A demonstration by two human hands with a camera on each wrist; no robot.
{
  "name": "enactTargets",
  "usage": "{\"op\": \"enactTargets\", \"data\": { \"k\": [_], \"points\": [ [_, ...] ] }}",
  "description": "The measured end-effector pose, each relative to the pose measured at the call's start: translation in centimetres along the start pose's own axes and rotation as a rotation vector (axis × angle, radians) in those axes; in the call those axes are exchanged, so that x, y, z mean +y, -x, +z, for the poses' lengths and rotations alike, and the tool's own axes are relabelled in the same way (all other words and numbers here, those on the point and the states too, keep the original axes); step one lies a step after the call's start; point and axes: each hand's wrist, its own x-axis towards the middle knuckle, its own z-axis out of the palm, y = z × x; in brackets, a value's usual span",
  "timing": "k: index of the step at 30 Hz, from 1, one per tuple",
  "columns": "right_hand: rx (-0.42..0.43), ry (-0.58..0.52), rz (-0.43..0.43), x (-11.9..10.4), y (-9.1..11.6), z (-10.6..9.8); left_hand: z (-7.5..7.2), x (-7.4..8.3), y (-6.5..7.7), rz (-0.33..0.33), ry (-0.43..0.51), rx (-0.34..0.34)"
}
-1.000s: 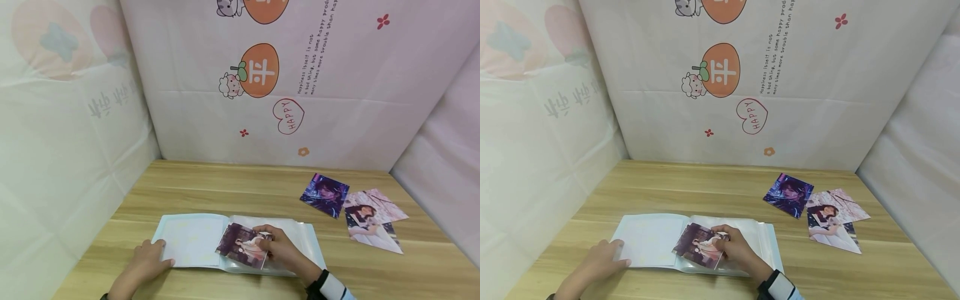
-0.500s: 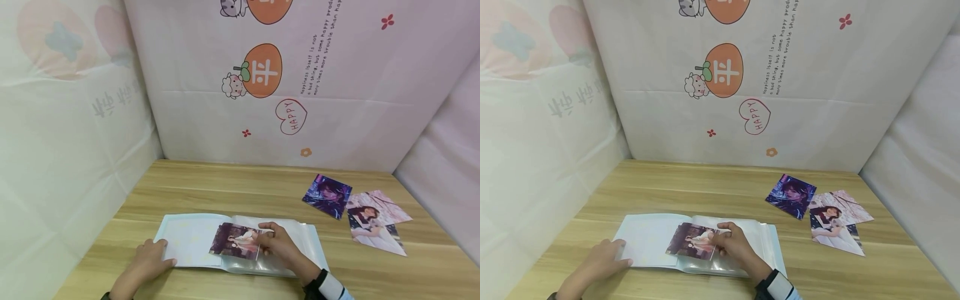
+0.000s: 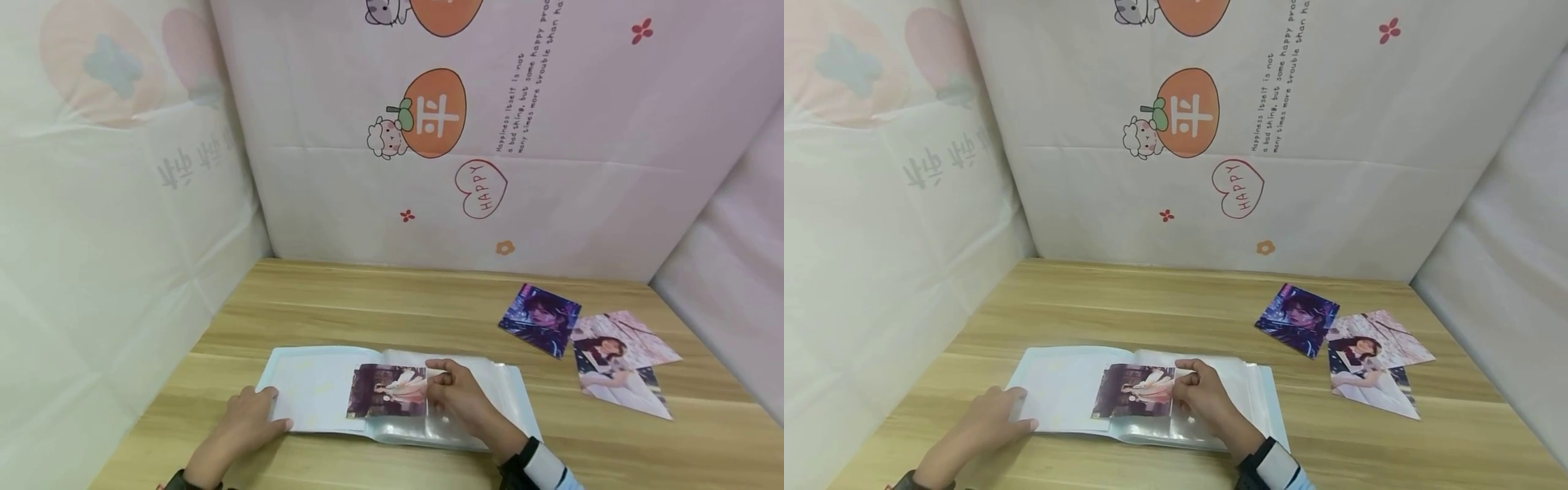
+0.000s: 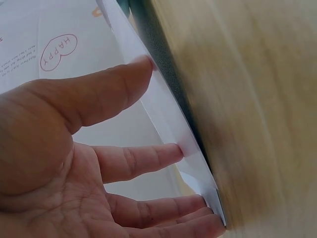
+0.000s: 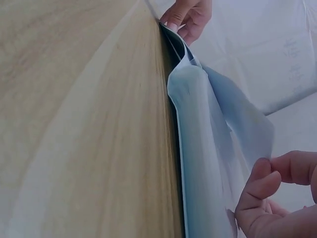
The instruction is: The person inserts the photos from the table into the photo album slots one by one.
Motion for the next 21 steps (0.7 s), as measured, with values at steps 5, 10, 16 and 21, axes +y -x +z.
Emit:
{"op": "enactTargets", "data": {
  "k": [5, 10, 16, 21],
  "points": [
    [0.069, 0.007, 0.0, -0.6, 0.0, -0.7, -0.1, 0.1, -0.1, -0.006, 0.006, -0.005],
    [0.189, 0.006, -0.032, -1.4, 0.0, -1.2, 0.0, 0.2, 0.0, -0.003, 0.015, 0.002],
    [0.199, -0.009, -0.058, -1.7, -0.1, -0.8, 0.2, 0.1, -0.1, -0.021, 0.012, -0.001],
    [0.156, -0.001, -0.074, -1.4, -0.1, -0.1, -0.1, 0.2, -0.1, -0.022, 0.012, -0.006]
  ]
}}
